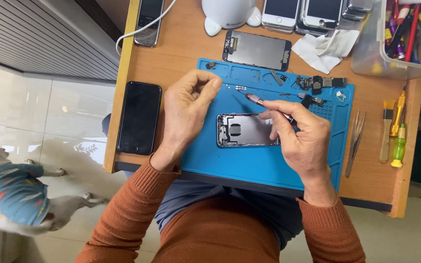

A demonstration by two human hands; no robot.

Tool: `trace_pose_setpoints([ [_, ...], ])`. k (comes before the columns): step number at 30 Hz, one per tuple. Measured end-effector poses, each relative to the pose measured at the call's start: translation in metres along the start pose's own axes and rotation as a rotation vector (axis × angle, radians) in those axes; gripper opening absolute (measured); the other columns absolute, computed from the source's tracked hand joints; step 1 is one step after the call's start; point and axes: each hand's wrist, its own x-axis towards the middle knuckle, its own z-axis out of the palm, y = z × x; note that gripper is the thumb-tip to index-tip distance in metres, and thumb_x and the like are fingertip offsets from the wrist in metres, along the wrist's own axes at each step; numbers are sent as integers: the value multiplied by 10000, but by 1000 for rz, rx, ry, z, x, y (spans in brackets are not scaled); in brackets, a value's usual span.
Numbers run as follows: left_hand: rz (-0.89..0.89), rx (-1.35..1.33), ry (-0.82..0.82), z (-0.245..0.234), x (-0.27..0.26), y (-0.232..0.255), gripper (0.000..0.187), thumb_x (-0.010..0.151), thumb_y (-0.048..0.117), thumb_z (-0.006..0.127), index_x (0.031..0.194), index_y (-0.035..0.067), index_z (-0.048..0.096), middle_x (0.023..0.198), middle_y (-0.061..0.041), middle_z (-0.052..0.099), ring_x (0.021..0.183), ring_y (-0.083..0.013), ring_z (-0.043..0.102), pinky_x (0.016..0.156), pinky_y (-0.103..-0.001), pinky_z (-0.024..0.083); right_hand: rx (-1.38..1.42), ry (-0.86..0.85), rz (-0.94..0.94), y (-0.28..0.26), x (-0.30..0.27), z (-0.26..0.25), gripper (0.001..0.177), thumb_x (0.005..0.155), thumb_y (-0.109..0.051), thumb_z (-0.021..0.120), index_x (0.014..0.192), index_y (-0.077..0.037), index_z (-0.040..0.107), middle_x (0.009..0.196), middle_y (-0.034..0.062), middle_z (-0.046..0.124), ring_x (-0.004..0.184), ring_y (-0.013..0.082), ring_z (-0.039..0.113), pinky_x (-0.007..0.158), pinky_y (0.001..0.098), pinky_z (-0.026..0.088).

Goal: The person disassembles a smartphone on a blue work mat, using tweezers and a screwdriver to remove small screws and internal components. A dog walks around the workspace in the background during the repair process.

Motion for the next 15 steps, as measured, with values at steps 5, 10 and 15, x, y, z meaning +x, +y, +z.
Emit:
trace_pose_setpoints([
  [5, -43, 85, -41, 0, -2, -5, 91, 1045, 145, 876, 1115, 87, 871, 735, -41, 753, 609, 7, 587, 563, -195, 540, 45, 26, -25, 2, -1, -4, 193, 1151, 48, 654, 1247, 39, 820, 978, 186, 851, 617, 162, 727, 580, 291, 550],
  [10, -52, 63, -117, 6, -3, -7, 66, 1060, 157, 857, 1083, 96, 870, 753, -40, 735, 602, 16, 514, 538, -185, 484, 67, 51, -11, -1, -6, -8, 187, 1151, 52, 651, 1240, 58, 815, 970, 198, 846, 620, 159, 723, 595, 289, 559],
  [15, -50, 73, -127, 1, 0, -9, 83, 1054, 194, 875, 1065, 112, 875, 761, -33, 734, 585, 15, 519, 525, -180, 466, 74, 67, 7, 3, -14, -14, 181, 1157, 40, 651, 1241, 51, 811, 983, 196, 847, 623, 146, 715, 603, 287, 561],
])
